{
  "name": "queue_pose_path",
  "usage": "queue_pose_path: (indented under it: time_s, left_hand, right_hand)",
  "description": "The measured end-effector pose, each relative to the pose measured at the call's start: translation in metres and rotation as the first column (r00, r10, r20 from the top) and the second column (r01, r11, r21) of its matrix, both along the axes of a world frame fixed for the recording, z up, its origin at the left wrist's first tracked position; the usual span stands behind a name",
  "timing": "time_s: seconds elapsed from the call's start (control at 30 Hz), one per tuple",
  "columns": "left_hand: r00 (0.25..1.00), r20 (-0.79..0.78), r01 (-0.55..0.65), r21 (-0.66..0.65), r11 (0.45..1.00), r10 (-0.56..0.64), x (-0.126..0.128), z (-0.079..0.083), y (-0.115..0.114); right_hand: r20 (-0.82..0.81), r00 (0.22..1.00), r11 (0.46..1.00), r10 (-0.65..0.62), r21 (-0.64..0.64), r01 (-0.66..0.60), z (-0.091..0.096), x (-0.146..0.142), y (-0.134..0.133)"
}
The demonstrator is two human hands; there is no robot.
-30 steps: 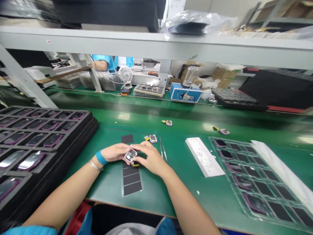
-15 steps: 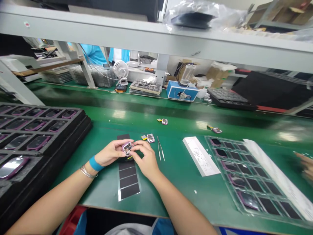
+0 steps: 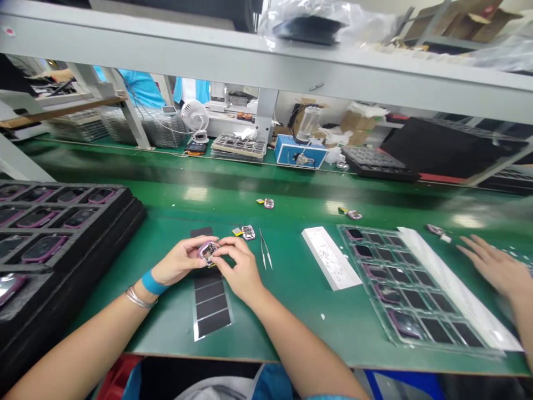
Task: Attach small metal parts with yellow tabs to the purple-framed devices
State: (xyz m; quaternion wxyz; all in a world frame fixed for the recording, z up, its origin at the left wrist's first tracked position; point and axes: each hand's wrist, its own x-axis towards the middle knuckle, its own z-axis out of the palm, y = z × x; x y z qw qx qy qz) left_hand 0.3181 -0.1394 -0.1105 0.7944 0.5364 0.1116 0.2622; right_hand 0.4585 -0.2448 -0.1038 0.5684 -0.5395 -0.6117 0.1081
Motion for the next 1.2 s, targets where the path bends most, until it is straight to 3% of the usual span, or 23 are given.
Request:
queue_pose_path:
  time_s: [0.4,0.73,0.83,0.9,0.97,1.03,1.1,1.13,1.2]
  left_hand:
    - [1.000,0.013,-0.016,-0.053,0.998,0.017,0.000,-0.001,-0.004]
    - [0.999,-0.026,-0.029,-0.078,0.996,0.027,0.002,-0.003,-0.004]
    - [0.999,-0.034,-0.035,-0.111,0.993,0.031,0.003,-0.003,-0.003]
    - [0.998,-0.029,-0.051,-0.138,0.989,0.048,0.002,-0.003,-0.001]
    - [0.997,-0.017,-0.075,-0.155,0.985,0.073,0.000,-0.001,0.003]
    - [0.995,-0.010,-0.101,-0.163,0.981,0.101,-0.002,0.001,0.006]
    - [0.992,-0.001,-0.123,-0.165,0.979,0.125,-0.004,0.003,0.009]
    - [0.991,0.005,-0.129,-0.166,0.978,0.132,-0.005,0.005,0.009]
    - [0.991,0.021,-0.128,-0.168,0.977,0.134,-0.005,0.006,0.010]
  right_hand:
    - [-0.028,0.998,0.997,-0.052,0.062,0.053,-0.006,-0.002,0.001]
    - [-0.011,1.000,0.996,0.011,-0.085,-0.012,-0.004,0.001,0.003]
    - [0.003,1.000,0.999,-0.011,-0.052,0.012,0.004,0.003,0.003]
    - [-0.018,0.996,0.996,-0.090,-0.014,0.090,0.017,0.019,-0.004]
    - [-0.038,0.955,0.956,-0.294,-0.016,0.293,0.031,0.053,-0.019]
    - [0.072,0.791,0.790,-0.607,-0.046,0.611,0.041,0.100,-0.039]
    - [0.131,0.733,0.728,-0.667,-0.095,0.679,0.042,0.145,-0.055]
    - [0.263,0.704,0.697,-0.660,-0.138,0.704,0.039,0.161,-0.059]
    - [0.403,0.681,0.686,-0.612,-0.159,0.710,0.030,0.168,-0.058]
